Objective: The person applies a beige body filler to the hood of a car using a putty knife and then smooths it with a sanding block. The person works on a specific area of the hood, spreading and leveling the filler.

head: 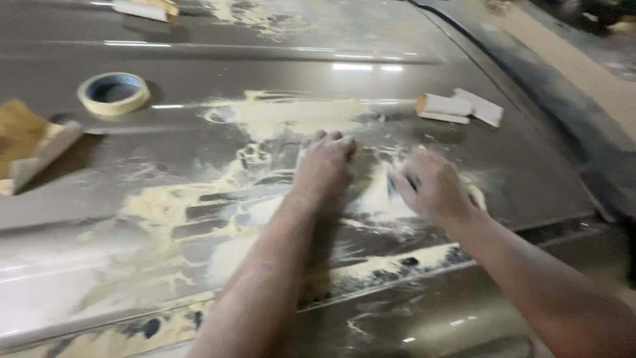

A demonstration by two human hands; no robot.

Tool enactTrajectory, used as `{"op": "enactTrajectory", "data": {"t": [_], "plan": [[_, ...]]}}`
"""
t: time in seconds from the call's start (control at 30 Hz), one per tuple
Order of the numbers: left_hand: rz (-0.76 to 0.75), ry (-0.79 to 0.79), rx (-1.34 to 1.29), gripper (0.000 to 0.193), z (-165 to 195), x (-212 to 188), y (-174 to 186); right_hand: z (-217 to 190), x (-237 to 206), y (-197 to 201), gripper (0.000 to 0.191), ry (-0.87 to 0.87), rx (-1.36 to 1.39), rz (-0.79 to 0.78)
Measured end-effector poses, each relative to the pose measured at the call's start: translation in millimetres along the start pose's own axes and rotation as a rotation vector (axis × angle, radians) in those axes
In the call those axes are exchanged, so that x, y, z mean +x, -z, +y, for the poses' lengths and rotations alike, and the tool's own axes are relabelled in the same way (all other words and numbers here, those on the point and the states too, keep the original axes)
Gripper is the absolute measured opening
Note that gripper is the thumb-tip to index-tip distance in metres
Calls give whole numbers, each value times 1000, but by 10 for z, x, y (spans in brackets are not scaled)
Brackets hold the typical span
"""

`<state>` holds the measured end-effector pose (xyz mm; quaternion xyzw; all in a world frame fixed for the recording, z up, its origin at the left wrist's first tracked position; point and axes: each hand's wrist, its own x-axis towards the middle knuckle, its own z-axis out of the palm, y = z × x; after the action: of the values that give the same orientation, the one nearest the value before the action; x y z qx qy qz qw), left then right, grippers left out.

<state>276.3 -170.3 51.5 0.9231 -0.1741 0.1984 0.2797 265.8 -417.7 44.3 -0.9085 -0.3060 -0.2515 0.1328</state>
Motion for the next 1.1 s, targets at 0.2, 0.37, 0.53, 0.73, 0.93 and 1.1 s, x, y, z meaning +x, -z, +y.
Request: {"op": "enactTrajectory", "data": {"t": [0.2, 0.37, 0.53, 0.73, 0.93, 1.1], "plan": [[3, 22, -63, 21, 15, -23, 30, 104, 221, 8, 17, -69, -28, 72], [-21, 32, -39, 21, 3, -15, 29, -94, -101, 74, 14, -34, 46, 60], [-52, 26, -56, 35, 48, -29, 7, 204, 194, 62, 14, -60, -35, 98], [39, 0, -30, 22, 27, -9, 11, 67, 6, 35, 22, -66, -43, 63], [-7, 4, 38, 21, -12, 22, -42, -49, 65, 47, 19, 71, 101, 56], [23, -18, -14, 28, -5, -32, -19, -59, 336, 134, 15, 5, 30, 101]]}}
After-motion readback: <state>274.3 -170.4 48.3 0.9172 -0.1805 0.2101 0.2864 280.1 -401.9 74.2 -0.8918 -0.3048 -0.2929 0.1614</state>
